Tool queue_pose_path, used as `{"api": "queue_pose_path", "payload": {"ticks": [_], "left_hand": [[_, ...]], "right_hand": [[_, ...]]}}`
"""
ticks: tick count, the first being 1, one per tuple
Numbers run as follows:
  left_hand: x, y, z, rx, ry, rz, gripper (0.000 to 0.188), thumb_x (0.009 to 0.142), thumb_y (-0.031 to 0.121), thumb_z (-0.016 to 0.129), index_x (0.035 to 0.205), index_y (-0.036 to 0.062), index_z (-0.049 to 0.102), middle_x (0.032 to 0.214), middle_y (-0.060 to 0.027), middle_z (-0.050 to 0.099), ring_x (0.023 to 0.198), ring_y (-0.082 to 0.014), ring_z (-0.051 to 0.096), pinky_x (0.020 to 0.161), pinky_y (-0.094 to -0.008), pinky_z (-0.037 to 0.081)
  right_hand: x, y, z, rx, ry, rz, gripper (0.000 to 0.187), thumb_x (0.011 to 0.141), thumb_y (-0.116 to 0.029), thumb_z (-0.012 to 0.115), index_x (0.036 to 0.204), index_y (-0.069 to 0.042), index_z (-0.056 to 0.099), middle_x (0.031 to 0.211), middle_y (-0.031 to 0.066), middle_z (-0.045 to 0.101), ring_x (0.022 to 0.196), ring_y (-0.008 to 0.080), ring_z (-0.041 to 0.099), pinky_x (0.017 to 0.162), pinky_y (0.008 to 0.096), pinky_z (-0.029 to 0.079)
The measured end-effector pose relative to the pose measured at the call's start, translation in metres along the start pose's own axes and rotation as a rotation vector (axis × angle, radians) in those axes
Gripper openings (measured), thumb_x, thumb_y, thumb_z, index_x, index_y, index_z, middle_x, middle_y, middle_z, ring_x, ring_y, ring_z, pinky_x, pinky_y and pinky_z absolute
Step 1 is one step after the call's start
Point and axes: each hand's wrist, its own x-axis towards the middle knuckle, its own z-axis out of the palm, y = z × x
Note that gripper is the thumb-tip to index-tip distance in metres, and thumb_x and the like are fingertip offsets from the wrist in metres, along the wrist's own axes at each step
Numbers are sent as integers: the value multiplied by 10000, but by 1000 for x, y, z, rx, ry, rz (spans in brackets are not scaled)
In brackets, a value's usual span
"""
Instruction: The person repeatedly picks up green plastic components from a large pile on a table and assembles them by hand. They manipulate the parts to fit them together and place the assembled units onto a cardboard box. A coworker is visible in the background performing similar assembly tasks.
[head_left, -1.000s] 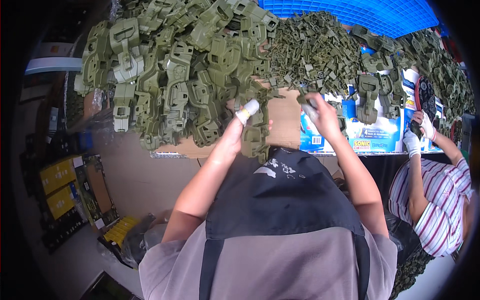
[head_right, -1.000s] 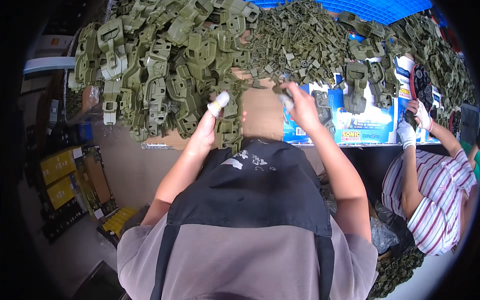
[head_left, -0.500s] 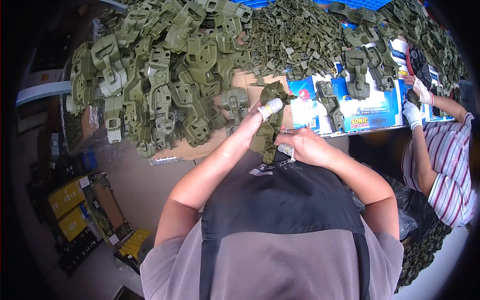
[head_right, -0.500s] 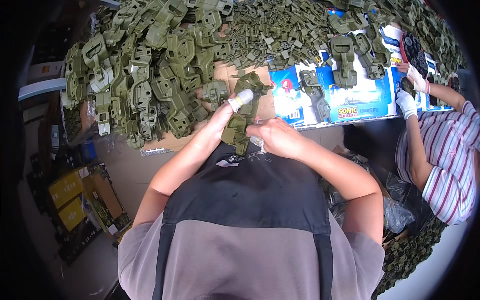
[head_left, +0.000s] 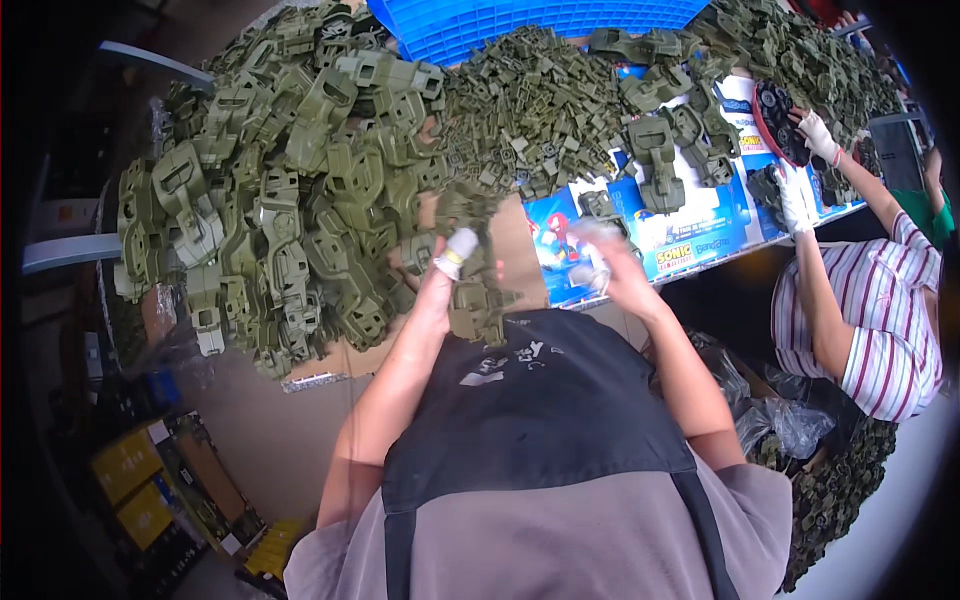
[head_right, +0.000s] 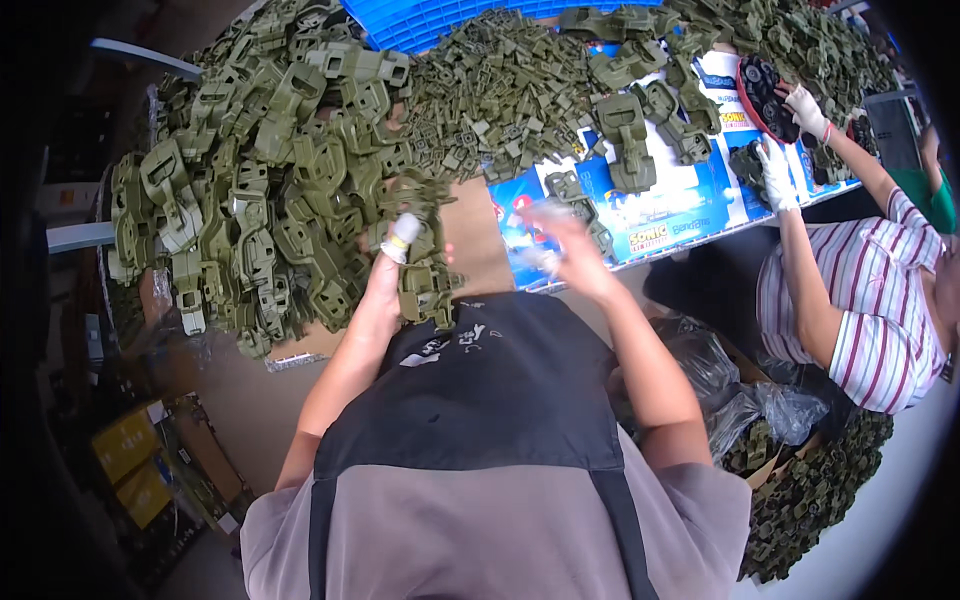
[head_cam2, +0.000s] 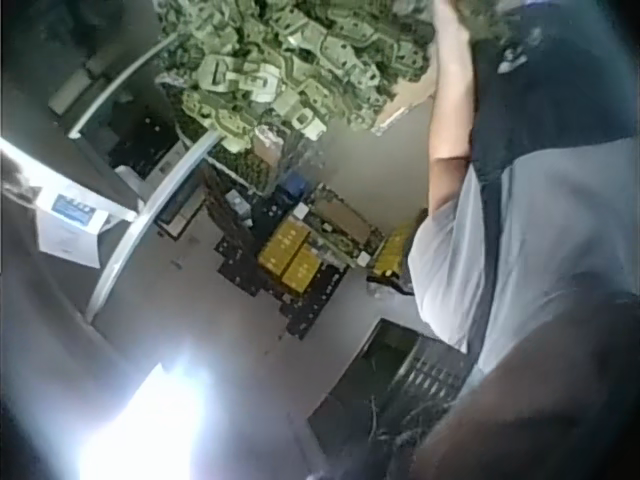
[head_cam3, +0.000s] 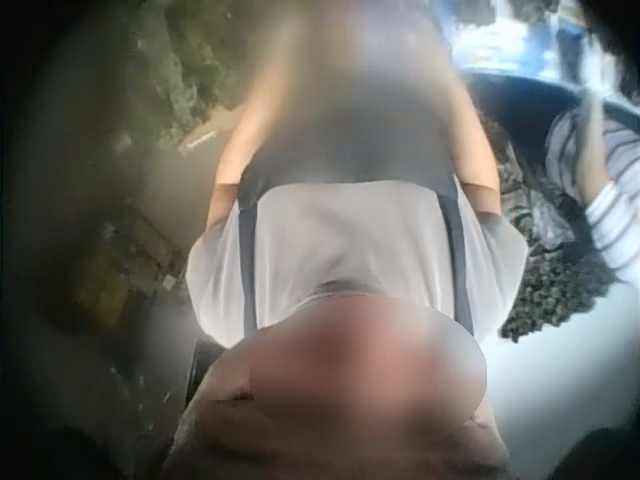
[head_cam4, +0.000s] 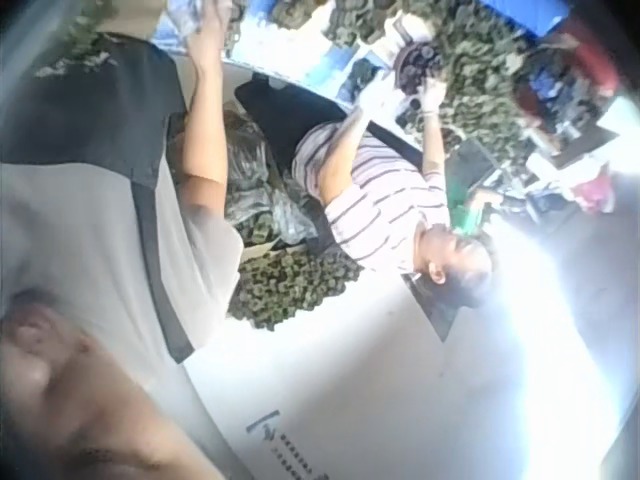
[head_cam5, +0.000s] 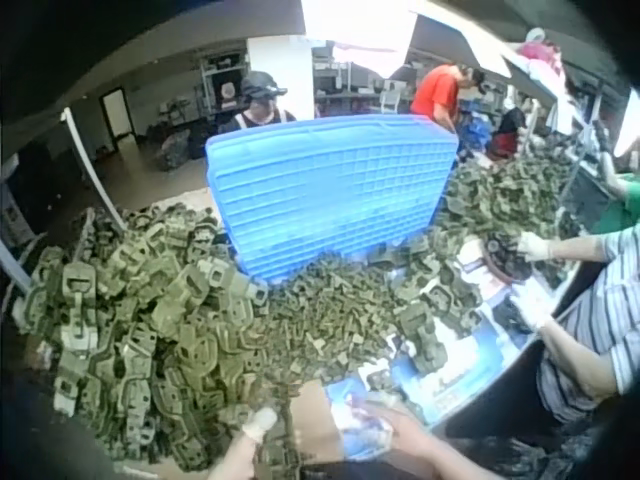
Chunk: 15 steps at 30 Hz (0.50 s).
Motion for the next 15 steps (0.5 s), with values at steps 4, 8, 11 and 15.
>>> {"api": "queue_pose_path", "payload": {"ticks": [4, 8, 11, 15], "left_hand": [[15, 23, -8, 14, 89, 38, 509, 914, 489, 377, 1162, 56, 482, 1025, -175, 611, 865, -256, 630, 762, -388, 522], [17, 34, -18, 78, 69, 117, 484, 943, 464, 321, 1178, 59, 446, 990, -142, 621, 871, -238, 627, 771, -381, 513], [17, 27, 27, 259, 103, 214, 375, 922, 326, 486, 1211, 102, 402, 1128, -104, 537, 955, -210, 593, 845, -324, 461], [15, 8, 64, 568, 285, 405, 535, 862, 132, 564, 1329, 135, 303, 1205, -70, 480, 1103, -179, 487, 860, -306, 464]], "right_hand": [[-43, 89, 3, -530, 17, 555, 745, 723, -98, 668, 1374, -128, 308, 1237, 230, 449, 1103, 366, 467, 947, 396, 375], [-43, 37, 5, 297, 245, 370, 732, 756, -39, 627, 1394, -99, 272, 1329, 178, 392, 1166, 285, 435, 975, 362, 348], [-21, -24, 15, 750, 248, 242, 711, 804, -80, 609, 1406, -62, 230, 1418, 141, 299, 1289, 209, 311, 1028, 318, 280], [10, -45, 54, 402, 94, 130, 701, 829, -164, 599, 1410, -88, 215, 1392, 212, 320, 1299, 302, 312, 1029, 351, 278]]}}
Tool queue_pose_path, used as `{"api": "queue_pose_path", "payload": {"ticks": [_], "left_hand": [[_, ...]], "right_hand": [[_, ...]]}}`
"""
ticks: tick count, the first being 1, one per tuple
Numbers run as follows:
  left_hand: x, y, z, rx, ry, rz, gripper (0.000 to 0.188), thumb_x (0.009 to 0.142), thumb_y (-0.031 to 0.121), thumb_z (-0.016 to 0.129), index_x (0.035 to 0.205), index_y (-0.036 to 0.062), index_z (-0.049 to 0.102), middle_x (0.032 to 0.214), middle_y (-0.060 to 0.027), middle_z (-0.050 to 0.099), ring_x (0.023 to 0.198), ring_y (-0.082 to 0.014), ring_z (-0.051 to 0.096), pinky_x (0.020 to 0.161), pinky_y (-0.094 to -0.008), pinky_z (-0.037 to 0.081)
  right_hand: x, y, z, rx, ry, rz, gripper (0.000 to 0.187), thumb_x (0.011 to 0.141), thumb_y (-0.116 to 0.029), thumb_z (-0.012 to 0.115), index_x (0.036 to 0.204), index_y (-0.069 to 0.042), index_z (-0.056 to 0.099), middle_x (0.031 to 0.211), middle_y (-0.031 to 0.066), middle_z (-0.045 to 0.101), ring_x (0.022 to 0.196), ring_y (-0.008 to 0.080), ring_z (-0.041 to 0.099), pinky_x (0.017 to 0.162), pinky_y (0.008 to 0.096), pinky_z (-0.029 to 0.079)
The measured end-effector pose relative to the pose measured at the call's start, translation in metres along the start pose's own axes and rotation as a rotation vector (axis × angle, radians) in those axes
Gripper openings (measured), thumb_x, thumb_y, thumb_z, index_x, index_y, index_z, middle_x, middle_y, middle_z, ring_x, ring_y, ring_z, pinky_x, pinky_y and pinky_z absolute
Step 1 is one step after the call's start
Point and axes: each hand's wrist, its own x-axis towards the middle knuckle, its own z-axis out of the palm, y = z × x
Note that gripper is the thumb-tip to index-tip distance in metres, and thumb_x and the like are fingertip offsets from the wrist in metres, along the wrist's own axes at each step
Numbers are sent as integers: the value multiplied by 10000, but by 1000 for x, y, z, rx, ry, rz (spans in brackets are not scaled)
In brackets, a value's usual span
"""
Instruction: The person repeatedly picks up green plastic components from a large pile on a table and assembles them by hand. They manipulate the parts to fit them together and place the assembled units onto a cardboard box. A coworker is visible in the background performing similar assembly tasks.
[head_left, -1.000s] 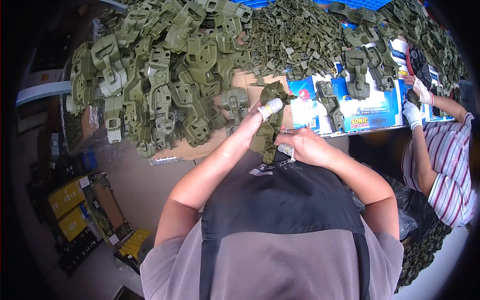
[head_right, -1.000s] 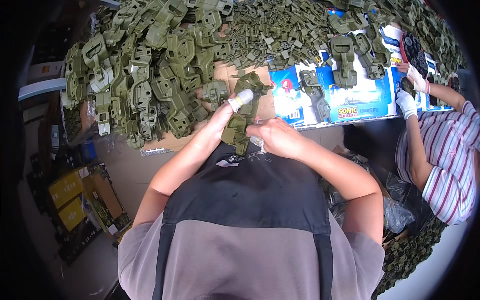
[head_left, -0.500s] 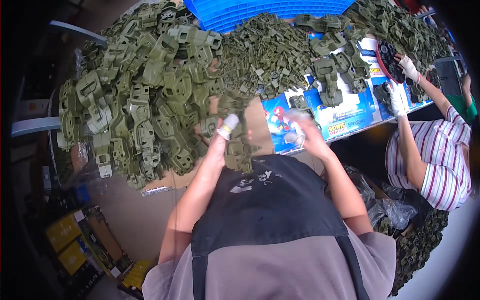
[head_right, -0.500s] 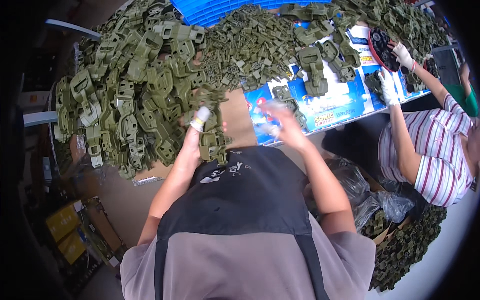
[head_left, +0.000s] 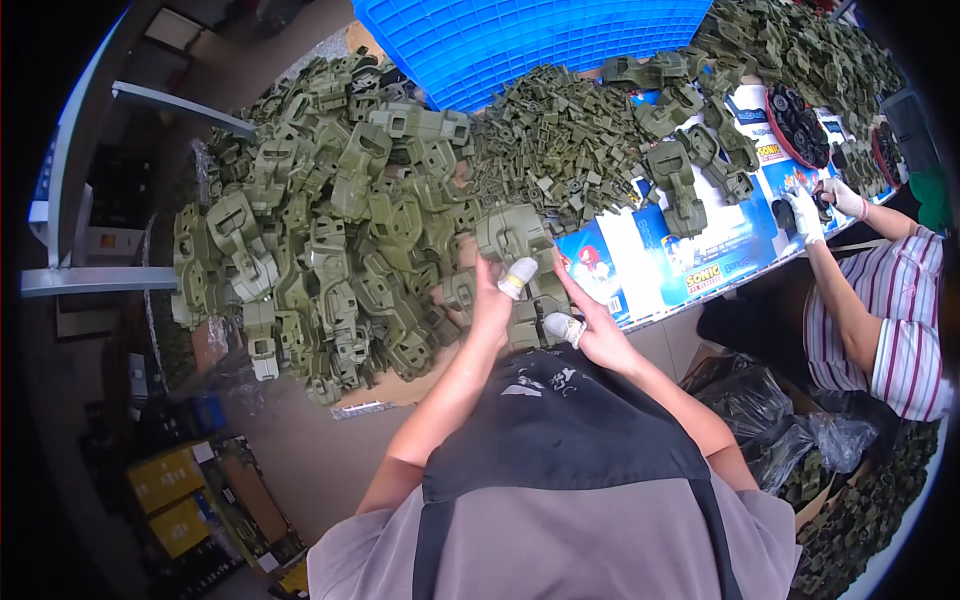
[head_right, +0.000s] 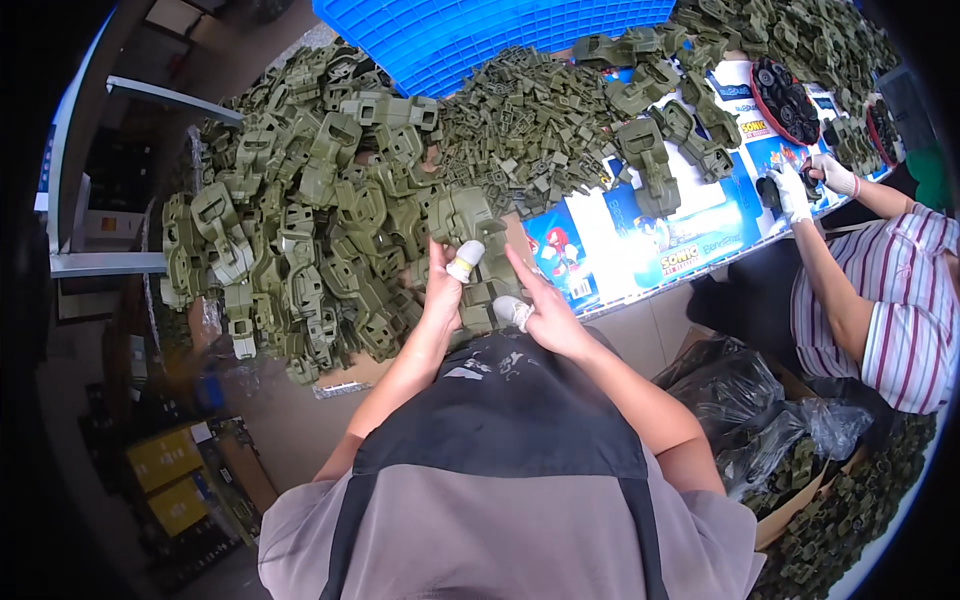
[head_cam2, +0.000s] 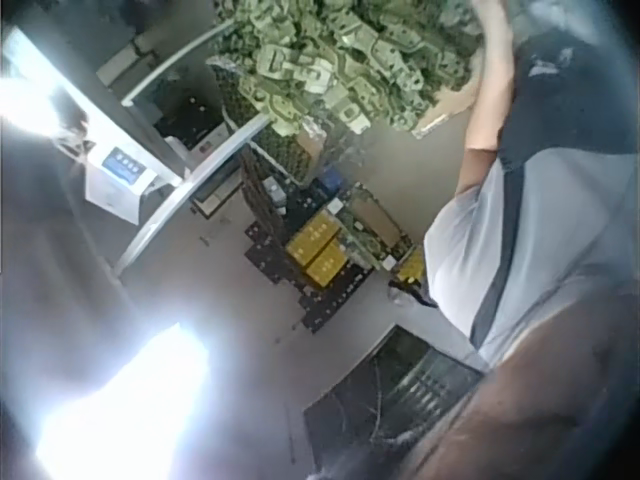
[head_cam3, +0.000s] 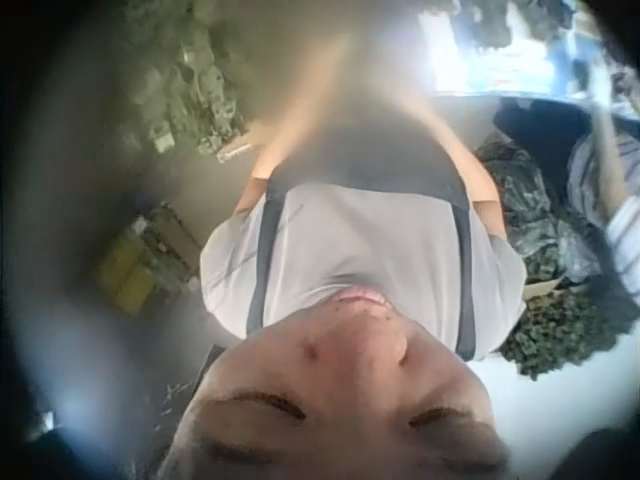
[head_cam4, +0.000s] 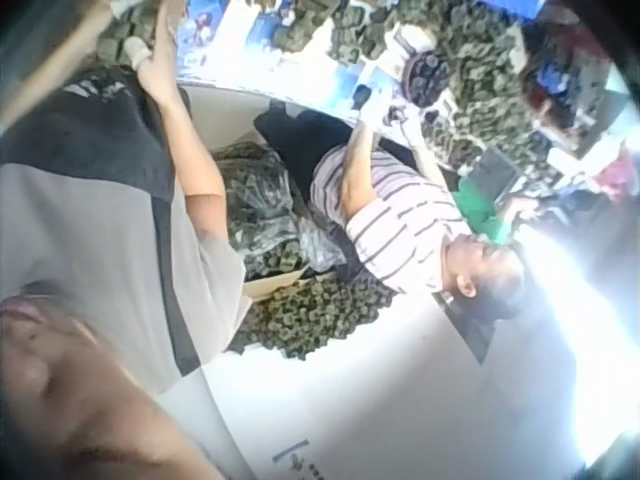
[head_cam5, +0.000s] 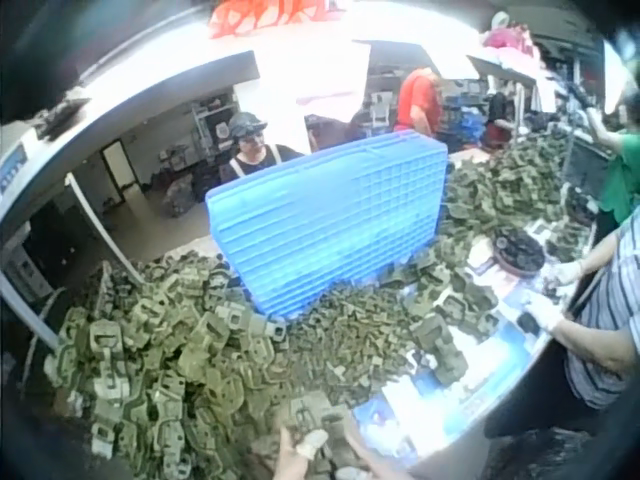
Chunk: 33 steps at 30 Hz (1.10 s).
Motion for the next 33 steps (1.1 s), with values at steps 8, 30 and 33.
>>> {"api": "queue_pose_path", "payload": {"ticks": [8, 30, 33], "left_hand": [[-7, 9, -17, -145, -32, -88, 738, 723, -5, 691, 1307, 131, 260, 1254, -73, 452, 1072, -194, 520, 868, -322, 464], [-45, 44, -30, 1133, -831, 77, 641, 774, 213, 596, 1360, 142, 345, 1104, -166, 582, 1059, -302, 529, 994, -426, 321], [-48, 35, -39, 1065, -775, 180, 658, 743, 189, 614, 1348, 126, 365, 1124, -164, 573, 1071, -307, 519, 947, -405, 362]], "right_hand": [[6, -10, -19, 197, -294, 31, 719, 856, -229, 576, 1427, -107, 158, 1457, 110, 227, 1305, 244, 291, 1021, 331, 294], [-15, -18, -28, -512, -496, -80, 571, 840, -191, 530, 1319, 45, 327, 1238, 284, 433, 1124, 393, 461, 952, 386, 375], [-13, -27, -25, -515, -475, -75, 564, 810, -144, 545, 1303, 53, 353, 1176, 315, 462, 1107, 399, 472, 942, 392, 386]]}}
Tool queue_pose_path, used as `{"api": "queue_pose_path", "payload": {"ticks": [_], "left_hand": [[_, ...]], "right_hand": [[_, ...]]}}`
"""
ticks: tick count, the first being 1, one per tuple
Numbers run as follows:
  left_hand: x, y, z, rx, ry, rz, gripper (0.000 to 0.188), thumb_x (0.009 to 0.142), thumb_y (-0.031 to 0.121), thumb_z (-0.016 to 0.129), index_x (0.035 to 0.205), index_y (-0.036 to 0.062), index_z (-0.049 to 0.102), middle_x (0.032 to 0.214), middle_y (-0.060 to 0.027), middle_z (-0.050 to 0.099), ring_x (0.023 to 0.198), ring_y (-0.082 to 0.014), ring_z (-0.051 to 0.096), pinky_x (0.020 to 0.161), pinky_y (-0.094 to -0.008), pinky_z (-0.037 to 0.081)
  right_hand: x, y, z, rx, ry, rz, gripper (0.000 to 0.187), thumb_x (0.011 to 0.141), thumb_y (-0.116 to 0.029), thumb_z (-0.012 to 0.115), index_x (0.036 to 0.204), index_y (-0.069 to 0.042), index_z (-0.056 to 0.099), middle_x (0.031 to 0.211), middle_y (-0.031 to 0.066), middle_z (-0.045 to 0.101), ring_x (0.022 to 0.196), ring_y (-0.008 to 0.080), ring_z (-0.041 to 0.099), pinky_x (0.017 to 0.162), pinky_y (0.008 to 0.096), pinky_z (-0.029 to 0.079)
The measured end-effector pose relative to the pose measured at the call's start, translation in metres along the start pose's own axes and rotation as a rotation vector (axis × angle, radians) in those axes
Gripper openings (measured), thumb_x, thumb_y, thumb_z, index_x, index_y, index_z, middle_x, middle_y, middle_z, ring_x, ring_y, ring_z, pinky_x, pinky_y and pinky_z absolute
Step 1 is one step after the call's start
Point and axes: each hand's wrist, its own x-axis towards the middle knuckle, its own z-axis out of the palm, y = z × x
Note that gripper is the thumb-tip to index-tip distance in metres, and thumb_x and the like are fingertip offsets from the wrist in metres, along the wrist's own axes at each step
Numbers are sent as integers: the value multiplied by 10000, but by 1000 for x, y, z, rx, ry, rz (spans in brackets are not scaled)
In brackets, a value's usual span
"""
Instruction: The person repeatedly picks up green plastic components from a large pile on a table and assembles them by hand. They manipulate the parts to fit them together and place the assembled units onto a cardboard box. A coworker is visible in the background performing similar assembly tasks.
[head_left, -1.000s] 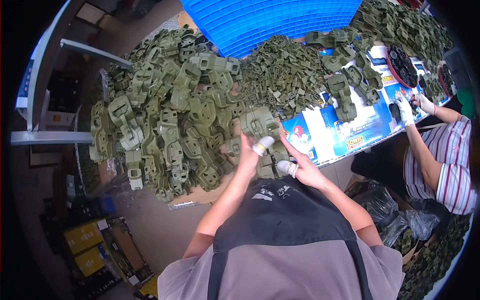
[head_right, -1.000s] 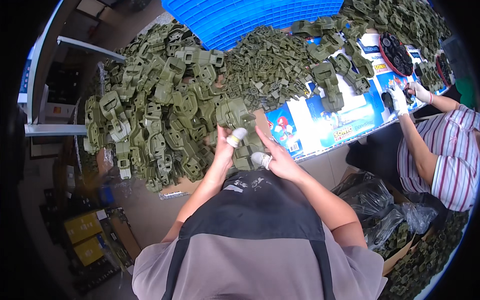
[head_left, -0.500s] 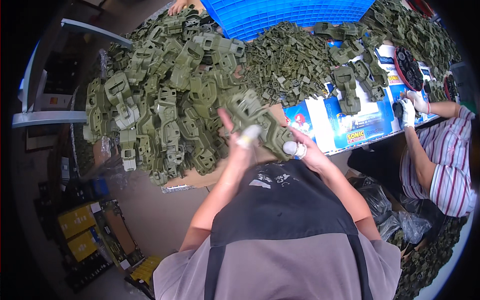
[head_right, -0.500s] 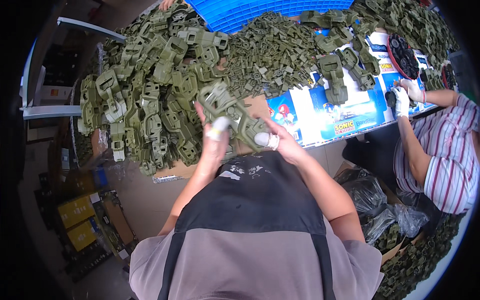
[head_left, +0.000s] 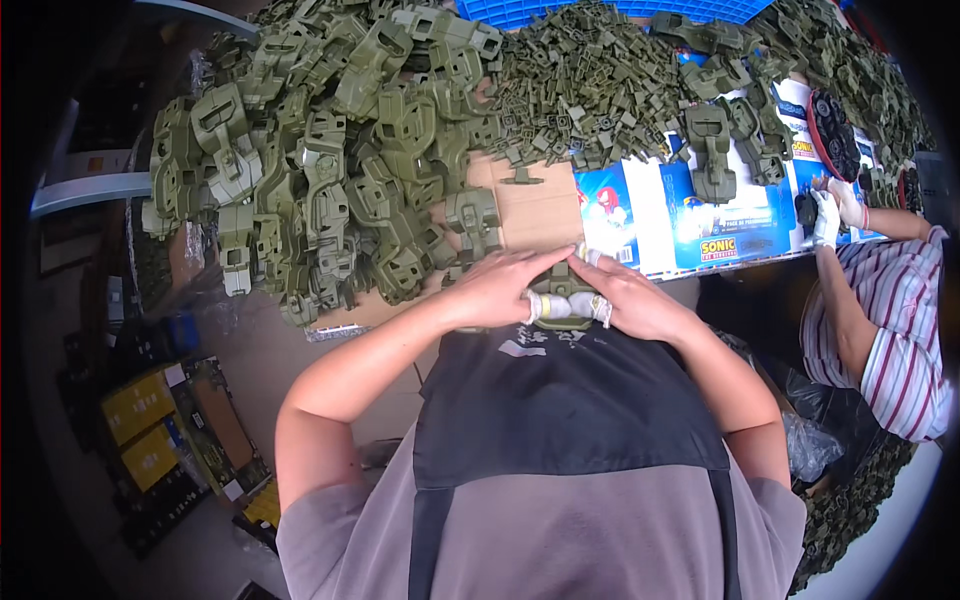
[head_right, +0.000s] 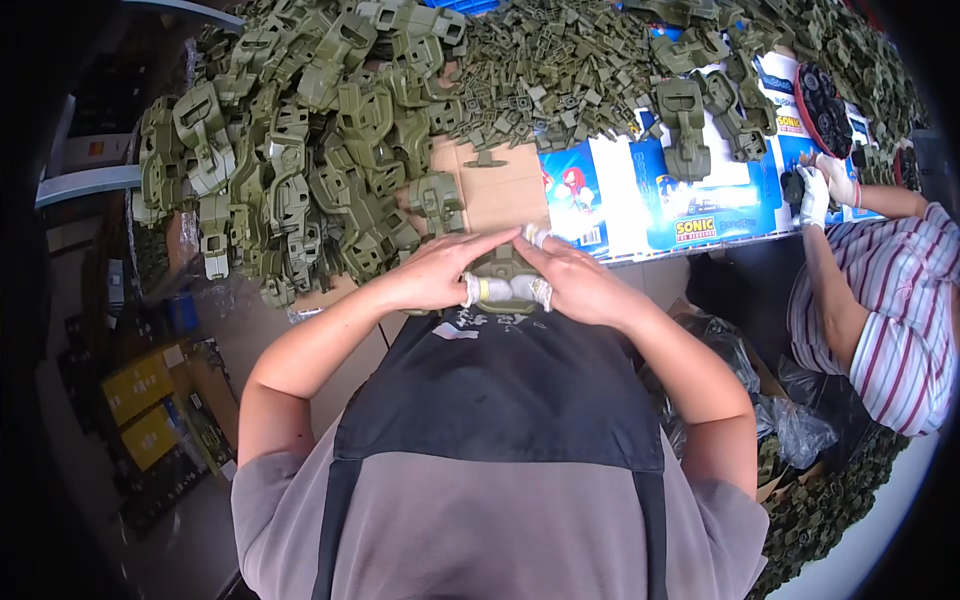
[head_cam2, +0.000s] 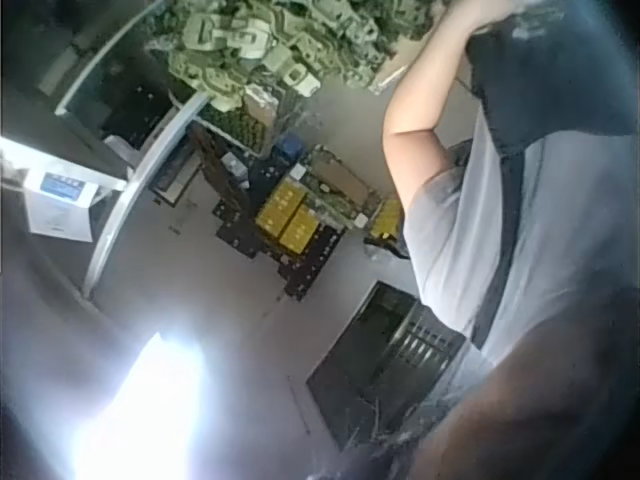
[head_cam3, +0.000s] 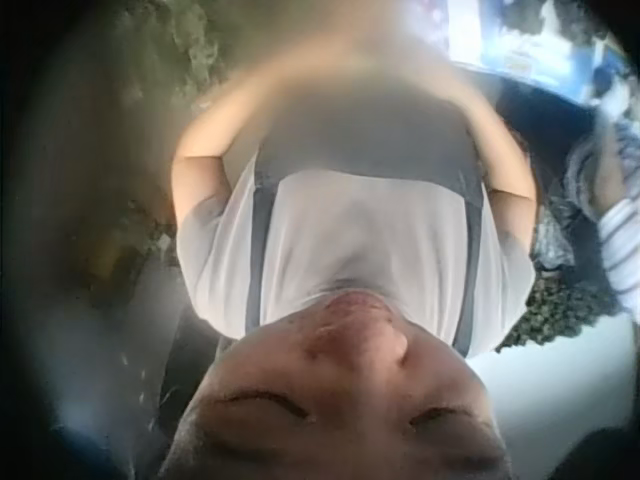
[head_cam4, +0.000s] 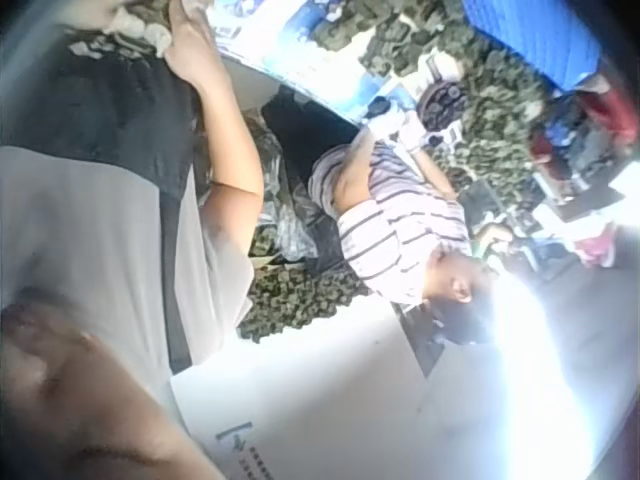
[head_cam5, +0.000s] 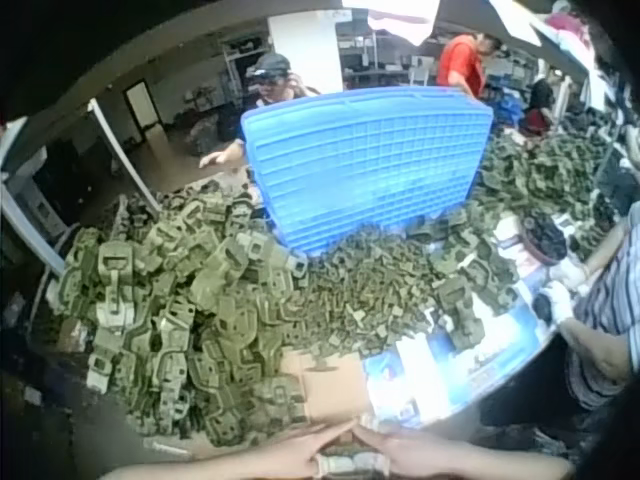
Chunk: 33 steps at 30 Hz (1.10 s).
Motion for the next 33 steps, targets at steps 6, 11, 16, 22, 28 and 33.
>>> {"api": "queue_pose_path", "payload": {"ticks": [6, 11, 16, 22, 28, 33], "left_hand": [[-5, 2, 8, 78, 97, -36, 683, 643, 68, 592, 1303, 167, 447, 873, -113, 580, 893, -240, 559, 988, -376, 269], [-5, 3, 6, 113, 37, -68, 704, 662, 86, 588, 1334, 184, 403, 877, -113, 568, 927, -249, 553, 1026, -460, 219], [-33, 12, -46, 152, 221, -53, 973, 661, 497, 718, 1421, 196, 190, 1337, -224, 342, 1277, -332, 313, 1072, -502, 146], [-41, -39, 11, -701, 365, -82, 687, 758, 172, 707, 1340, 106, 349, 1323, -107, 426, 1228, -209, 396, 1018, -332, 293], [-35, -14, 14, -631, 405, -66, 635, 712, 73, 700, 1267, 63, 391, 1253, -97, 482, 1169, -206, 459, 981, -320, 345], [-43, -13, 19, -509, 396, -106, 630, 707, 89, 681, 1265, 87, 388, 1269, -120, 471, 1195, -259, 453, 971, -343, 369]], "right_hand": [[12, 9, 5, 159, 41, 43, 494, 729, -75, 587, 1204, 30, 498, 1101, 242, 564, 1053, 356, 533, 921, 389, 407], [14, 17, 12, 207, 46, 113, 448, 704, -65, 619, 1142, 6, 563, 1074, 214, 590, 999, 345, 570, 893, 377, 432], [1, 29, -14, 439, 93, 175, 552, 731, -183, 718, 1203, 14, 512, 1142, 173, 568, 1062, 244, 547, 928, 307, 392], [-20, 52, -11, 348, 35, 204, 631, 751, -238, 694, 1294, -45, 436, 1338, 154, 424, 1257, 259, 375, 1040, 355, 279], [32, -37, -12, -57, 293, -138, 717, 746, -366, 660, 1332, -82, 360, 1133, 242, 517, 1085, 381, 476, 962, 434, 349], [48, -34, -6, 47, -25, -118, 680, 796, -308, 624, 1358, -90, 311, 1054, 235, 566, 1066, 394, 508, 912, 427, 412]]}}
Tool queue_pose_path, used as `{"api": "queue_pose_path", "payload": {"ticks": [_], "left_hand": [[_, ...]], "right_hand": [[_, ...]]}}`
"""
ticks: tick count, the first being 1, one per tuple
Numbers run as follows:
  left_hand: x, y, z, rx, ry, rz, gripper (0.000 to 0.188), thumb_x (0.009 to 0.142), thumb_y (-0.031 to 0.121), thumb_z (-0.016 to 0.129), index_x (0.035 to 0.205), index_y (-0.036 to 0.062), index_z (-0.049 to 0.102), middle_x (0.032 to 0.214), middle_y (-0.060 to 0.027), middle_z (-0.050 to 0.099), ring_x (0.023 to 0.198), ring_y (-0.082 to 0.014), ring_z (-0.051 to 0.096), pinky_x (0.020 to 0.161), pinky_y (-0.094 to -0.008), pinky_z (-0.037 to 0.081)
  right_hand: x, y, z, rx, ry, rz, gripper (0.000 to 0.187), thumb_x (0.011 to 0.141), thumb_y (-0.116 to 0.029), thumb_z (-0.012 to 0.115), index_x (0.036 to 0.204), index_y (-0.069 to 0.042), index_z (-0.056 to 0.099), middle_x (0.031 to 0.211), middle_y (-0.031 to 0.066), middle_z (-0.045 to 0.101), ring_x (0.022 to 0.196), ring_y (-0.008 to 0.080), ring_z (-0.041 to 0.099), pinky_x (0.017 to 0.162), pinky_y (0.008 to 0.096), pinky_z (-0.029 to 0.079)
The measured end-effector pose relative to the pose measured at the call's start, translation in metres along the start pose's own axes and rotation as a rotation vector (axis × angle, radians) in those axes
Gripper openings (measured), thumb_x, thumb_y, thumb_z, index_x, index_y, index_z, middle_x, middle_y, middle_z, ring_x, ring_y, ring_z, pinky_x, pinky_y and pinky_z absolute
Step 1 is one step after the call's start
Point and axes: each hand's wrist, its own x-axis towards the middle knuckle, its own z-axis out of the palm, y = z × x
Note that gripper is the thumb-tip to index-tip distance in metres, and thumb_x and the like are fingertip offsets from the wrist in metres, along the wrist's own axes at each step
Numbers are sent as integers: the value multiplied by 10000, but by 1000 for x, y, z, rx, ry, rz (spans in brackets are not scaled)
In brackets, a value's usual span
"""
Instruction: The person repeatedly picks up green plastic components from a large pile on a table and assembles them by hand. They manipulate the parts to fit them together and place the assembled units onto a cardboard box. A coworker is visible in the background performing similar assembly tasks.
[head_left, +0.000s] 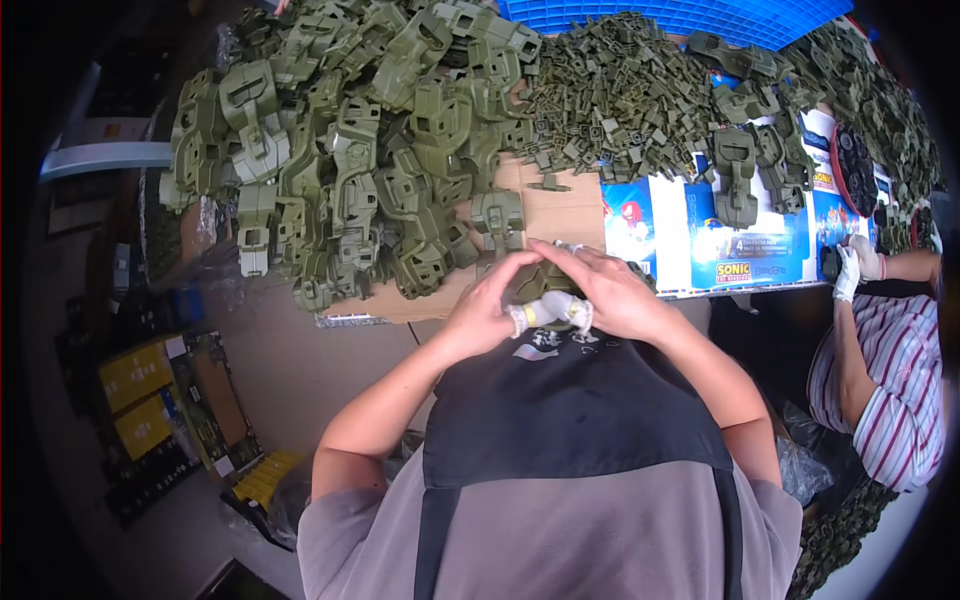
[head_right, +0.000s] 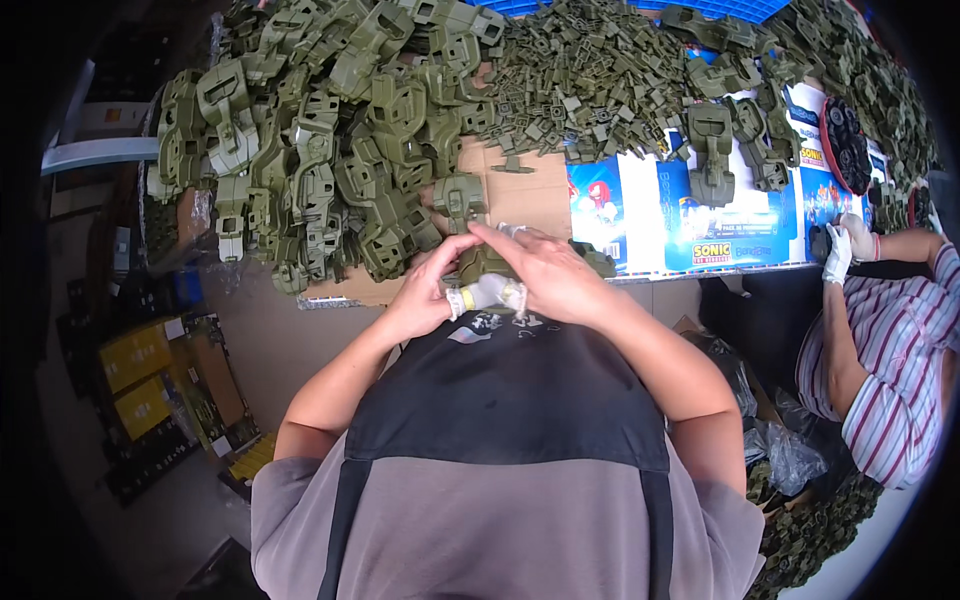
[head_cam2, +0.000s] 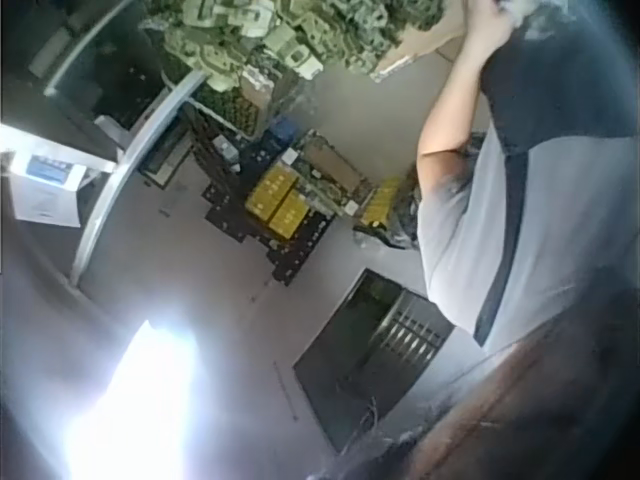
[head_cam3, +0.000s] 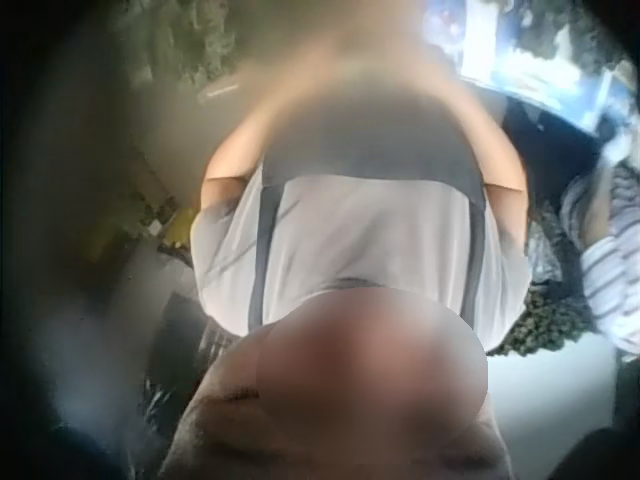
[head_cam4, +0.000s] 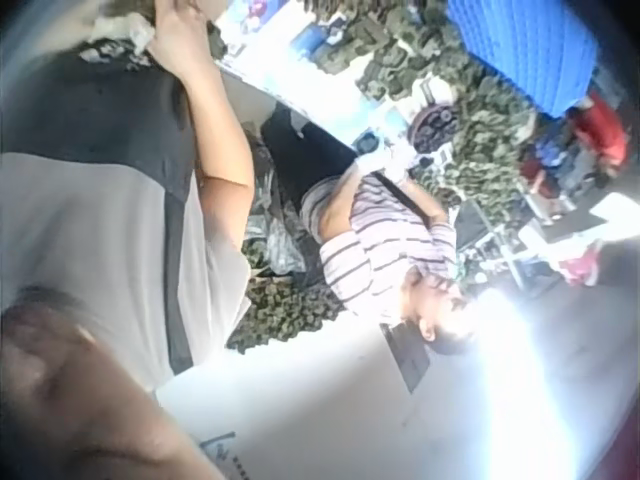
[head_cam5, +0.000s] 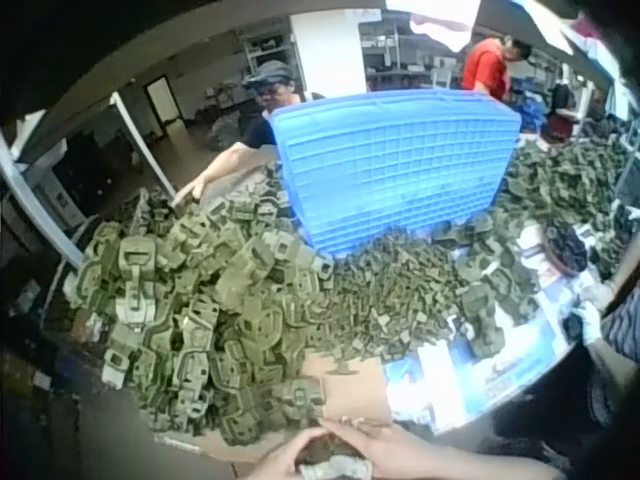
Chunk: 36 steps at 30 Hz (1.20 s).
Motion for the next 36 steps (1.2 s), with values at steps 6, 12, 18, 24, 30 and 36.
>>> {"api": "queue_pose_path", "payload": {"ticks": [6, 12, 18, 24, 30, 36], "left_hand": [[6, 7, 12, 147, 96, 112, 588, 725, 135, 666, 1267, 126, 440, 1177, -118, 538, 1097, -296, 520, 902, -364, 416], [27, 21, 0, 125, 85, 221, 792, 712, 183, 710, 1365, 99, 269, 1321, -157, 398, 1216, -306, 406, 993, -378, 339], [52, 39, 12, -197, 162, 443, 931, 739, 242, 701, 1419, 54, 93, 1474, -166, 120, 1346, -259, 193, 1071, -357, 210], [47, 49, 11, -7, -111, 376, 764, 750, 200, 667, 1393, 79, 274, 1370, -156, 386, 1268, -256, 373, 1020, -342, 309], [51, 54, -8, 454, -40, 345, 895, 699, 284, 744, 1408, 101, 228, 1387, -172, 332, 1245, -311, 391, 1026, -380, 298], [36, 69, -11, -1, 85, 243, 926, 582, 132, 833, 1349, 50, 319, 1256, -146, 487, 1140, -219, 495, 954, -346, 403]], "right_hand": [[4, 28, -16, 103, -51, -75, 662, 741, -146, 679, 1338, -149, 393, 1200, 165, 526, 1093, 321, 523, 914, 362, 425], [-5, 31, -27, 190, 209, -83, 641, 728, -111, 690, 1311, -90, 425, 1275, 119, 488, 1152, 229, 491, 960, 343, 397], [-15, 4, -25, 898, 562, -110, 749, 724, -169, 708, 1351, -37, 319, 1366, 113, 364, 1259, 223, 356, 1024, 348, 300], [-45, -2, -75, 157, 283, -253, 635, 716, -207, 714, 1280, -66, 458, 1287, 148, 470, 1163, 318, 471, 964, 371, 375], [-66, 29, -49, 397, 532, -143, 646, 720, -111, 710, 1299, -79, 427, 1238, 118, 498, 1125, 250, 502, 953, 349, 390], [-80, 50, -31, 656, 580, -68, 691, 672, -95, 763, 1276, -39, 434, 1239, 95, 476, 1138, 199, 481, 956, 327, 381]]}}
